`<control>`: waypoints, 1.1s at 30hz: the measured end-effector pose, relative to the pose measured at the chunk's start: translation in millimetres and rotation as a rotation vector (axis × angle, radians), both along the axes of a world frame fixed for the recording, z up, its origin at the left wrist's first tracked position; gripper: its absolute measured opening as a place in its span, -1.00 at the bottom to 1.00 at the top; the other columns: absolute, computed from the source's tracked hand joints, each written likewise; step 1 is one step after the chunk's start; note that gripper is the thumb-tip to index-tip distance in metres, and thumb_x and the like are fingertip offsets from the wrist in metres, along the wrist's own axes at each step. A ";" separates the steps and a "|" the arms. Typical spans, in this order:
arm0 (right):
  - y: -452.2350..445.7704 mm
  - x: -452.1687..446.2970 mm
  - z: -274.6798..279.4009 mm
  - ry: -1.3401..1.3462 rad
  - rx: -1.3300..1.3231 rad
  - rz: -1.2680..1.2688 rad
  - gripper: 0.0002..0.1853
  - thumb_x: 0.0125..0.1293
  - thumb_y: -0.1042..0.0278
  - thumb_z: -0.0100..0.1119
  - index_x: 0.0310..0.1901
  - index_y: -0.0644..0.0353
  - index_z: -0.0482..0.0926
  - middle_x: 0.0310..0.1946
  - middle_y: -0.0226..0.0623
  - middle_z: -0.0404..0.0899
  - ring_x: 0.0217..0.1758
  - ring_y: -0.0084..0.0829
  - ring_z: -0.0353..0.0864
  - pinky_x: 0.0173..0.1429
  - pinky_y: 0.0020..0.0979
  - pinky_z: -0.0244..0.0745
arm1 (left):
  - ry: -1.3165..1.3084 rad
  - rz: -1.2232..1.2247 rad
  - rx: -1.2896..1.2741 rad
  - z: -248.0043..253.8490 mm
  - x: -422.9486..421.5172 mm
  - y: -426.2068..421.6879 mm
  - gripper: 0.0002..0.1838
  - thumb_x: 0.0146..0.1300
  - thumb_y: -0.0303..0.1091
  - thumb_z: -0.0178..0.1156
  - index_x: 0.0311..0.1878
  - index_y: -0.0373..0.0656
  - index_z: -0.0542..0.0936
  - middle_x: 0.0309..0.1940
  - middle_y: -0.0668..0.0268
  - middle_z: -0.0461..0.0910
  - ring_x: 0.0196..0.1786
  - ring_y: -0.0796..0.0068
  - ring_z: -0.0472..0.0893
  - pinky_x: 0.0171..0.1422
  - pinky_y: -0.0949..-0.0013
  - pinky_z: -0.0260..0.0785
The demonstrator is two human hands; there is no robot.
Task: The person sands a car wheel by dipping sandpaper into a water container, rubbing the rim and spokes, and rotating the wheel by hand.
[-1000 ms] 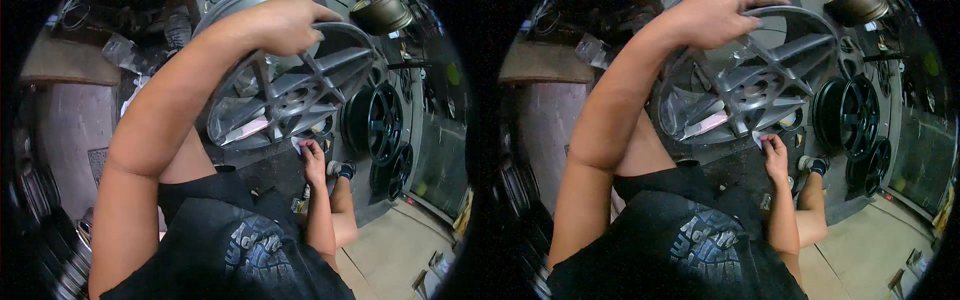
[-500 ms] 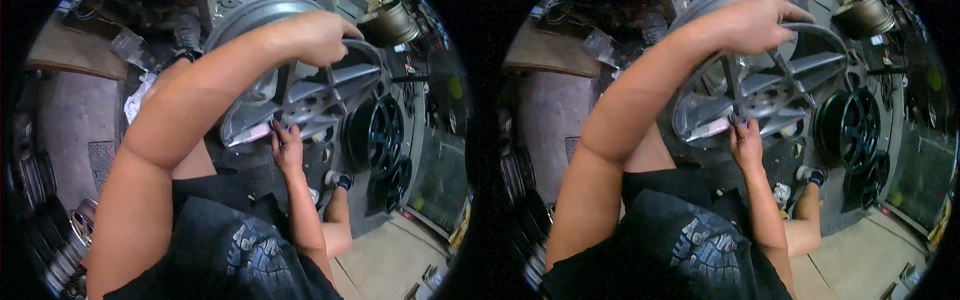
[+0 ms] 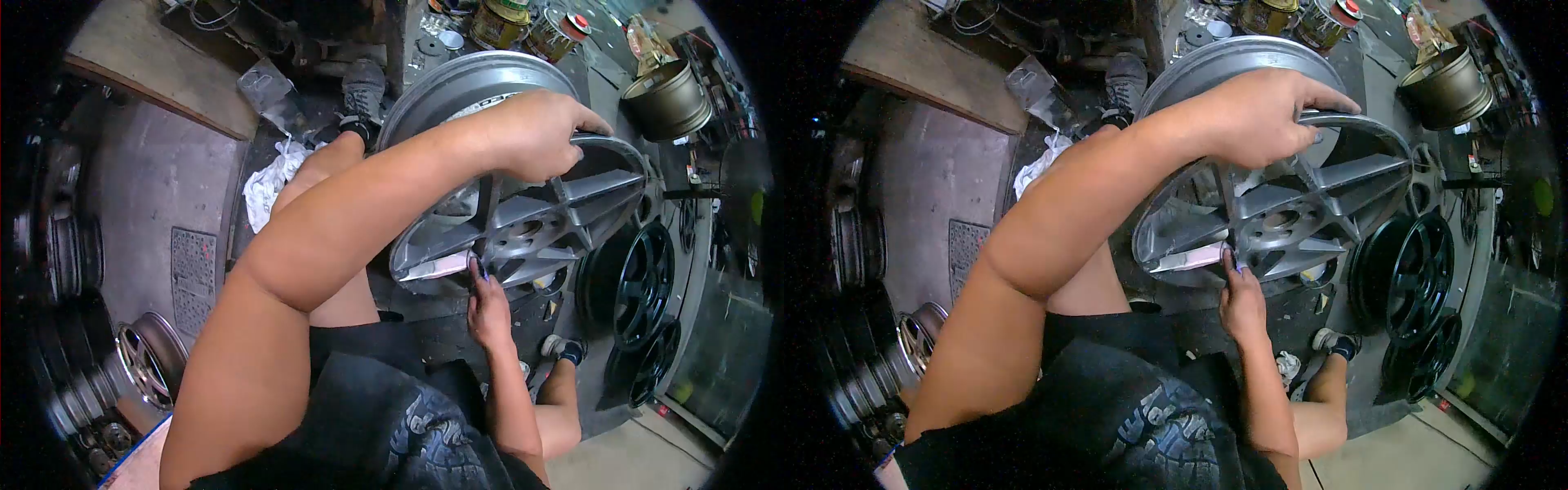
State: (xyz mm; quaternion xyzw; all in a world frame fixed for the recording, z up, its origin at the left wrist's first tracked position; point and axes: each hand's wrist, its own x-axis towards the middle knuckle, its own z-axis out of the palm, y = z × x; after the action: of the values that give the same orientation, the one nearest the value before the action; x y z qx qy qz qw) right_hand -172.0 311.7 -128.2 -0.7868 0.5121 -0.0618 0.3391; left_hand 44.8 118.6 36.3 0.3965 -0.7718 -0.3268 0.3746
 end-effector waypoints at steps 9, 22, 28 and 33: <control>-3.7 6.0 4.0 -0.040 0.047 -0.022 -0.24 0.26 0.70 -0.03 0.55 0.11 0.31 0.29 0.24 0.46 0.37 0.22 0.45 0.46 -0.09 0.36 | -0.026 0.033 0.039 2.1 8.7 2.3 -0.46 0.26 -0.44 0.19 0.35 -0.04 0.62 0.06 -0.01 0.73 0.07 0.10 0.73 0.22 0.20 0.51; -12.1 6.1 -15.6 -0.124 0.058 -0.045 -0.26 0.25 0.71 -0.08 0.52 0.11 0.35 0.25 0.25 0.50 0.35 0.23 0.45 0.44 -0.07 0.36 | 0.049 0.031 0.054 -6.0 -1.4 -1.5 -0.49 0.19 -0.34 0.24 0.25 -0.14 0.68 0.02 -0.02 0.75 0.07 0.09 0.76 0.23 0.18 0.57; -3.5 1.4 -10.7 -0.083 -0.020 -0.048 -0.24 0.27 0.60 0.07 0.56 0.03 0.30 0.18 0.24 0.52 0.24 0.25 0.49 0.35 0.01 0.42 | 0.245 -0.122 0.364 12.6 5.1 2.2 -0.49 0.29 -0.55 0.09 0.33 -0.27 0.59 -0.17 0.22 0.73 -0.16 0.45 0.64 -0.03 0.39 0.47; -4.1 1.5 0.9 -0.108 0.070 -0.059 -0.25 0.24 0.67 0.04 0.53 0.10 0.33 0.30 0.24 0.47 0.38 0.24 0.43 0.44 -0.05 0.36 | 0.166 -0.080 0.234 3.0 5.9 -6.2 -0.48 0.27 -0.55 0.09 0.33 -0.30 0.58 -0.11 0.29 0.70 -0.15 0.55 0.61 -0.02 0.45 0.45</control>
State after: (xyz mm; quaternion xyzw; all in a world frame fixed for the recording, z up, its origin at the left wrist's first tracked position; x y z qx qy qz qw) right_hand -170.5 307.6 -127.3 -0.7546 0.5177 -0.0961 0.3915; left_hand 50.7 112.4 39.3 0.3781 -0.7100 -0.4607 0.3752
